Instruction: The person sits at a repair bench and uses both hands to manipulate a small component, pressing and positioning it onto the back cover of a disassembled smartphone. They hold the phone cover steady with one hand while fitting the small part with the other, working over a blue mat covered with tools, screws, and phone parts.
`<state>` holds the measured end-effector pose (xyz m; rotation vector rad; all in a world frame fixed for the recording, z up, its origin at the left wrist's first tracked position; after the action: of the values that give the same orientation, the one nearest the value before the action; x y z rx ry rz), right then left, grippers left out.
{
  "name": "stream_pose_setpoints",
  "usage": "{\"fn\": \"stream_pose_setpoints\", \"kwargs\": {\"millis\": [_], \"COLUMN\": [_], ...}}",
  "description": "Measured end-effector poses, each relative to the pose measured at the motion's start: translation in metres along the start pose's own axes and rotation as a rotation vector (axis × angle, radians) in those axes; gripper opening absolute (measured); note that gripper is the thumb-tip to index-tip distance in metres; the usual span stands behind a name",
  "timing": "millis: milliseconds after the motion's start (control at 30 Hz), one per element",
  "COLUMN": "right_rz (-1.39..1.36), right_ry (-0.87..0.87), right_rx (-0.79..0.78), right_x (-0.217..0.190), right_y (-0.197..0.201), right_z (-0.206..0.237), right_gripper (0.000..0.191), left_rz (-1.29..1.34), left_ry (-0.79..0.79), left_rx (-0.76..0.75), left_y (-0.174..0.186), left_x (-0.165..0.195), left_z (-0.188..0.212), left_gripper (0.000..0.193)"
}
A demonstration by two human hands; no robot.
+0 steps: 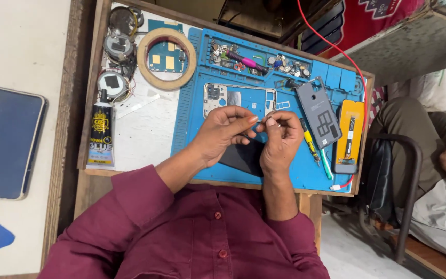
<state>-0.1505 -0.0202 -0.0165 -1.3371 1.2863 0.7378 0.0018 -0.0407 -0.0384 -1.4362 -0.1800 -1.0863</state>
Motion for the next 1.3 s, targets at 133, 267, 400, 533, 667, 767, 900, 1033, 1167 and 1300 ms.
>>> {"fn": "stream_pose_setpoints", "kwargs": {"millis": [133, 267, 400, 533, 667, 767, 900, 1033, 1167, 1300], "right_rz": [0.185, 0.439, 0.631, 0.687, 0.656, 0.625, 0.713, 0.896, 0.946, 0.837], "right_ry": [0.059, 0.219, 0.318, 0.397, 0.424, 0.430, 0.445, 0.573, 0.580, 0.462], "right_rx": [0.001, -0.076, -0.122, -0.237, -0.319, -0.332, -0.337, -0.396, -0.394, -0.301], "right_x": [-0.009, -0.024, -0.042, -0.054, -0.051, -0.044, -0.043, -0.048, -0.045, -0.038], "right_y": [-0.004, -0.015, -0.019, -0.014, -0.003, 0.005, 0.010, 0.010, 0.009, 0.011], "right_z": [0.007, 0.016, 0.020, 0.017, 0.010, 0.007, 0.005, 0.004, 0.003, 0.005], "right_gripper": [0.012, 0.010, 0.013, 0.017, 0.016, 0.015, 0.014, 0.012, 0.011, 0.009], "left_rz": [-0.019, -0.017, -0.081, -0.131, -0.127, -0.134, -0.184, -0.321, -0.407, -0.407], "left_ry": [-0.012, 0.005, -0.018, -0.038, -0.024, -0.019, 0.040, 0.034, 0.018, 0.026], "left_rx": [-0.030, -0.027, -0.018, -0.044, -0.045, -0.021, 0.041, 0.053, 0.018, 0.004], "left_y": [-0.003, -0.002, -0.004, -0.007, -0.011, -0.014, -0.017, -0.018, -0.020, -0.021], "left_x": [-0.003, -0.005, -0.005, -0.005, -0.008, -0.010, -0.014, -0.012, -0.008, -0.008], "left_z": [0.000, 0.000, 0.003, 0.008, 0.011, 0.012, 0.012, 0.012, 0.013, 0.013], "left_gripper": [0.021, 0.022, 0.024, 0.025, 0.025, 0.023, 0.022, 0.023, 0.024, 0.025]}}
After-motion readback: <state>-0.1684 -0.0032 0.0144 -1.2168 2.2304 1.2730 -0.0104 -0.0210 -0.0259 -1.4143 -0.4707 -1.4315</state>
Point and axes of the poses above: each hand's wrist, its own z-axis away from the middle knuckle, its own y-axis out of the back of the hand, x = y × z, the point moved 3 cm from there along -z, towards the middle knuckle, and after that the axes turned 6 degrees about -z, right-handed, at the moved point
